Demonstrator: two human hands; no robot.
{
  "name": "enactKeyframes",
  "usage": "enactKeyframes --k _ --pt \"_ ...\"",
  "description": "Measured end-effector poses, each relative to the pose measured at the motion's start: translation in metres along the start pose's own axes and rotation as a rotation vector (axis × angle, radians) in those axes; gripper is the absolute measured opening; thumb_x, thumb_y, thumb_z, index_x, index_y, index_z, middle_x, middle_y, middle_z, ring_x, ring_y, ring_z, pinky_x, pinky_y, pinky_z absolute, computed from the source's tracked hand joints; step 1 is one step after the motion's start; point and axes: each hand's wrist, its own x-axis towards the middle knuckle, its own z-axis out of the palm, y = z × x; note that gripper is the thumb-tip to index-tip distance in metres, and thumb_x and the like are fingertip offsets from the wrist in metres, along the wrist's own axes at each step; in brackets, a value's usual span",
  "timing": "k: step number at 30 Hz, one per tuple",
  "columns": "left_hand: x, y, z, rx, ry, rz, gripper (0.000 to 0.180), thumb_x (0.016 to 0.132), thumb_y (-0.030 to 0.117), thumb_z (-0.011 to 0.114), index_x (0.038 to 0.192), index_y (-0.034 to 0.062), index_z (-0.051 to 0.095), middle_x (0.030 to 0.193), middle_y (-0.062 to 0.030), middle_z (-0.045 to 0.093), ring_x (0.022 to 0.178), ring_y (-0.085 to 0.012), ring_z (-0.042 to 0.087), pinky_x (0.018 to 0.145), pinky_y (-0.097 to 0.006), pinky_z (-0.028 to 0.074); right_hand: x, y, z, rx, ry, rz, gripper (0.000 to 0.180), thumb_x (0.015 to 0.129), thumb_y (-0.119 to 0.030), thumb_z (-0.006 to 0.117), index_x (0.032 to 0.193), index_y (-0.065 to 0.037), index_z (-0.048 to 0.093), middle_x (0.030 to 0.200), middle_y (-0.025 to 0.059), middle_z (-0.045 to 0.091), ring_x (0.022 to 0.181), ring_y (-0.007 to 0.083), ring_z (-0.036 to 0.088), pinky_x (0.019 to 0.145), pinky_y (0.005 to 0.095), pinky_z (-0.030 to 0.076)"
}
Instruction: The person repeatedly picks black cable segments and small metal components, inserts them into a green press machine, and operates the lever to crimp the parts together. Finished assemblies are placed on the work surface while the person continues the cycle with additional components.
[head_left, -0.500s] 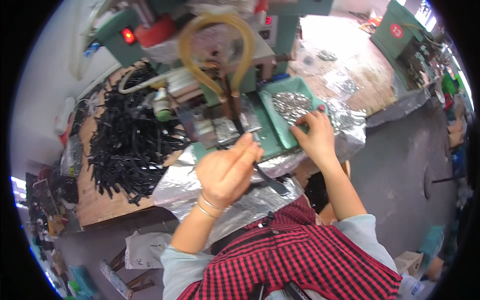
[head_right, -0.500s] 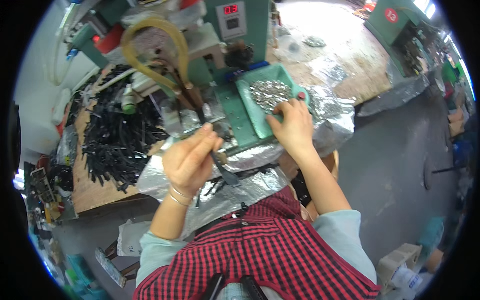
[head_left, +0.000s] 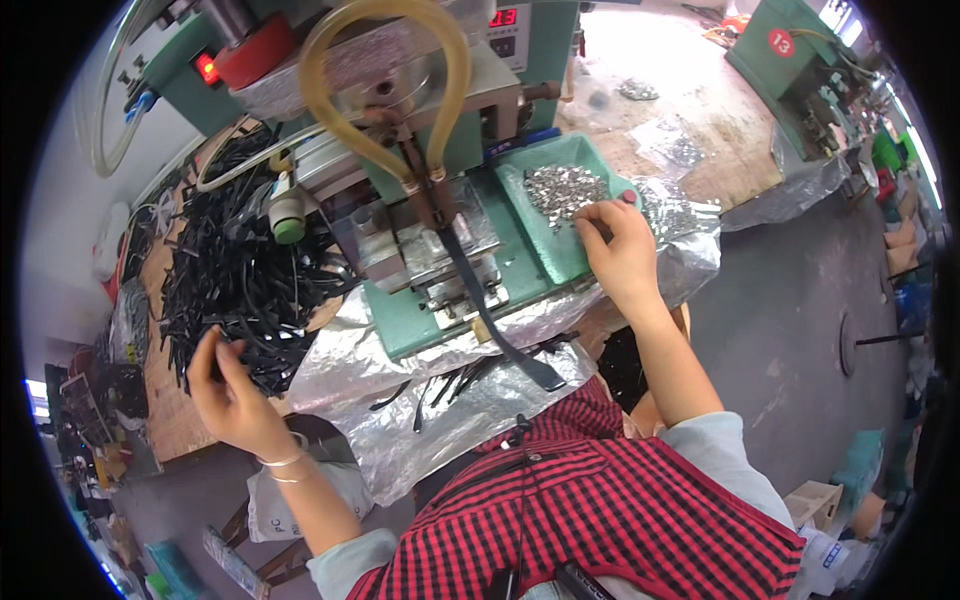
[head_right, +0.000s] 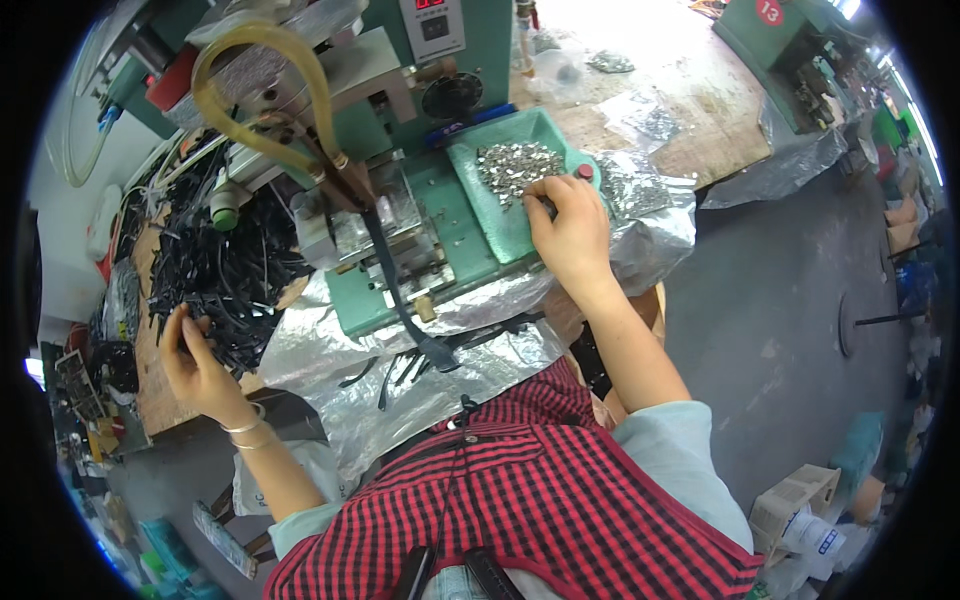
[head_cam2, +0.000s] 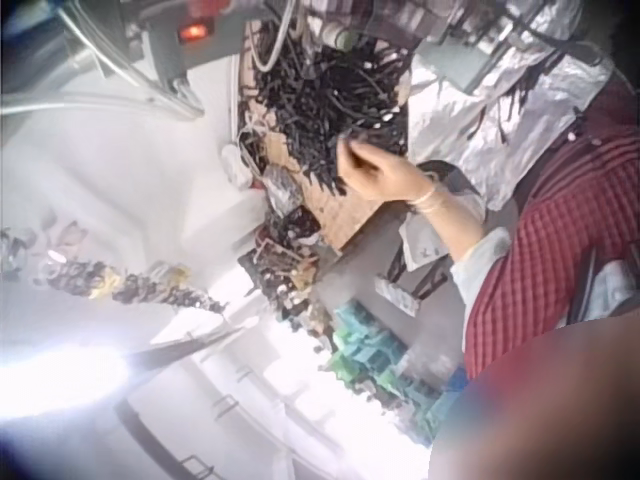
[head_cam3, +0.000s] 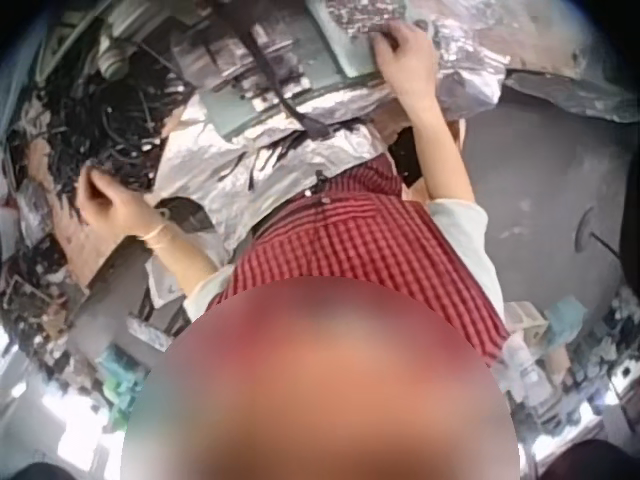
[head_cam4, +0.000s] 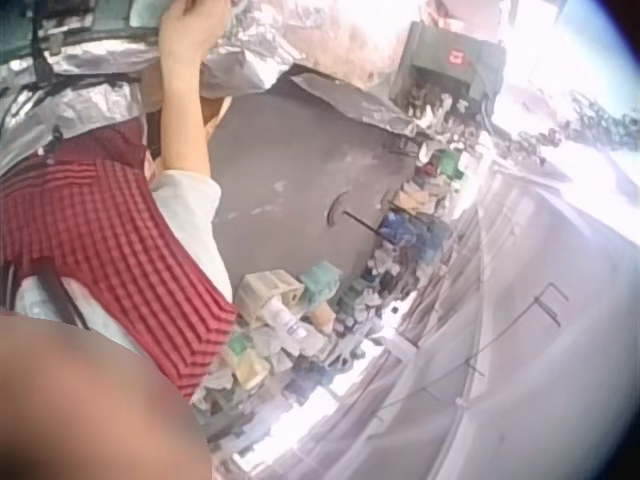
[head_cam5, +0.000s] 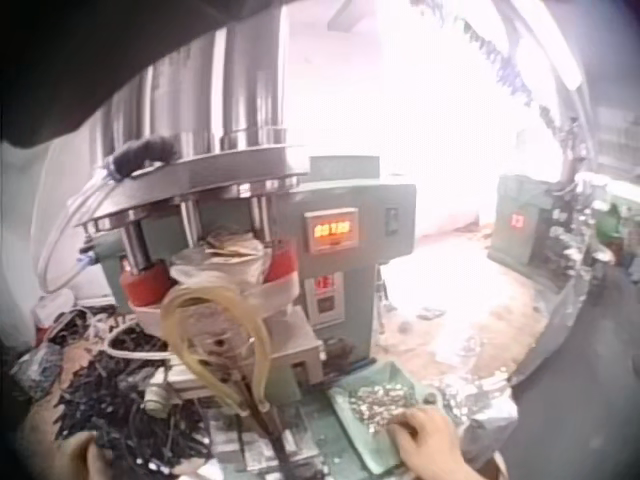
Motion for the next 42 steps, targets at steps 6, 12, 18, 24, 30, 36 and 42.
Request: enactKeyframes --k 6,12,18,24,30,36,42 --pt "0.037 -0.11 0.046 1.001 -0.316 0.141 0.032 0.09 0.034 0.08 0.106 0.0067 0.072 0.102 -0.0132 0.072 0.092 -0.0324 0.071 0.076 -0.042 0.056 -0.004 -0.013 -0.002 -0.087 -0.045 0.04 0.013 0.084 -0.018 0.08 0.088 -0.007 0.076 0.09 0.009 0.068 0.093 0.0305 0.065 0.085 0.0425 0.051" --pt "0.053 -0.092 0.07 0.648 -0.334 0.045 0.019 0.089 0.022 0.077 0.091 0.005 0.07 0.081 -0.0131 0.072 0.075 -0.0336 0.071 0.068 -0.043 0.054 0.009 -0.018 0.011 -0.223 -0.136 0.02 0.01 0.08 -0.018 0.077 0.083 -0.009 0.076 0.094 0.0113 0.071 0.099 0.0343 0.067 0.087 0.0475 0.054" --pt "0.051 -0.042 0.075 0.078 -0.21 -0.051 0.011 0.102 0.014 0.067 0.101 0.0037 0.063 0.082 -0.0059 0.073 0.063 -0.0136 0.064 0.06 -0.029 0.05 -0.001 -0.009 0.012 -0.253 0.014 -0.105 0.009 0.082 -0.013 0.077 0.088 -0.007 0.072 0.09 0.0084 0.071 0.092 0.0349 0.067 0.081 0.0462 0.054" --pt "-0.012 -0.071 0.076 -0.17 -0.128 -0.264 0.023 0.106 0.012 0.064 0.127 0.0023 0.064 0.085 0.0015 0.063 0.063 -0.0037 0.052 0.058 -0.02 0.044 -0.017 -0.004 -0.003 0.219 0.082 0.238 0.013 0.092 -0.008 0.073 0.104 -0.002 0.075 0.095 0.009 0.077 0.088 0.0181 0.072 0.083 0.0306 0.055" --pt "-0.012 -0.04 0.078 -0.41 -0.186 -0.305 0.011 0.107 0.012 0.064 0.106 0.0022 0.061 0.093 -0.0026 0.071 0.068 -0.0044 0.059 0.061 -0.019 0.046 0.0 -0.058 -0.006 0.824 -0.087 0.215 0.017 0.093 -0.003 0.074 0.11 -0.001 0.077 0.102 0.0061 0.077 0.093 0.0124 0.069 0.086 0.0278 0.053" --pt "-0.011 -0.024 0.094 -0.52 -0.13 -0.257 0.01 0.107 0.01 0.062 0.102 0.0034 0.058 0.095 -0.007 0.072 0.07 -0.0071 0.063 0.059 -0.019 0.047 0.023 -0.118 0.034 0.777 0.024 -0.089 0.022 0.092 0.003 0.074 0.113 0.001 0.068 0.11 0.0067 0.072 0.104 0.0147 0.067 0.094 0.0291 0.052" --pt "0.032 0.111 0.075 -0.758 -0.083 0.121 0.007 0.107 0.001 0.055 0.101 -0.0009 0.053 0.098 -0.0193 0.073 0.069 -0.0178 0.07 0.058 -0.023 0.053 0.019 -0.136 0.026 1.089 -0.038 0.103 0.039 0.091 0.003 0.074 0.126 0.003 0.058 0.116 0.0083 0.07 0.1 0.0132 0.068 0.093 0.0277 0.053"
